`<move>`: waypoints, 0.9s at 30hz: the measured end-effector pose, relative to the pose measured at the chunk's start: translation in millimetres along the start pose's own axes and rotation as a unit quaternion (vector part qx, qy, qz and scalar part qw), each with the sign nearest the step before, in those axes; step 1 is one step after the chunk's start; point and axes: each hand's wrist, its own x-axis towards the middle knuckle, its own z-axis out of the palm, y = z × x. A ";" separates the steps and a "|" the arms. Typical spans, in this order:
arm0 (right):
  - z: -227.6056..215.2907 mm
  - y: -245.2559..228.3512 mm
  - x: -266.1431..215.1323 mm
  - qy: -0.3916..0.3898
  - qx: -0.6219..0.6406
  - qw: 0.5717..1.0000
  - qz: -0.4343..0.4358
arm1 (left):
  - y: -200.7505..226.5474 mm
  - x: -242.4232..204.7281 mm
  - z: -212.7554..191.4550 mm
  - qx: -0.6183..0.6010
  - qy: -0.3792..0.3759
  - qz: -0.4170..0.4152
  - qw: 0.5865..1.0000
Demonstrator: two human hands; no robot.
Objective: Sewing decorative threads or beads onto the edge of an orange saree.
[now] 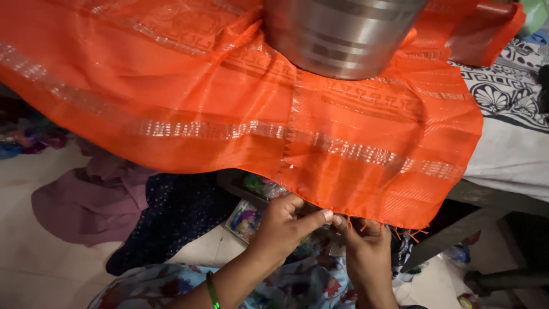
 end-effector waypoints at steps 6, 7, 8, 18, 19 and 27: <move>3.7 -2.1 -1.6 0.017 -0.061 0.998 -0.009 | -6.6 0.1 -2.6 -0.001 0.004 0.002 1.000; 3.3 -0.8 -1.8 0.026 -0.056 0.998 0.010 | -8.6 0.4 -3.7 -0.003 0.005 0.002 1.000; 5.7 -4.3 -3.1 0.026 -0.056 0.998 0.010 | -5.3 -0.4 -3.2 -0.003 0.005 0.003 1.000; 17.6 -15.4 -39.0 0.054 -0.125 0.975 -0.174 | -0.5 1.8 -1.0 0.070 -0.006 0.046 0.996; 24.5 -23.3 -47.0 0.045 -0.206 0.951 -0.226 | -1.9 1.5 -1.4 0.079 -0.009 0.052 0.995; 35.9 -52.7 -39.9 0.092 -0.353 0.877 -0.312 | 1.2 -1.3 3.5 0.167 -0.016 0.189 0.967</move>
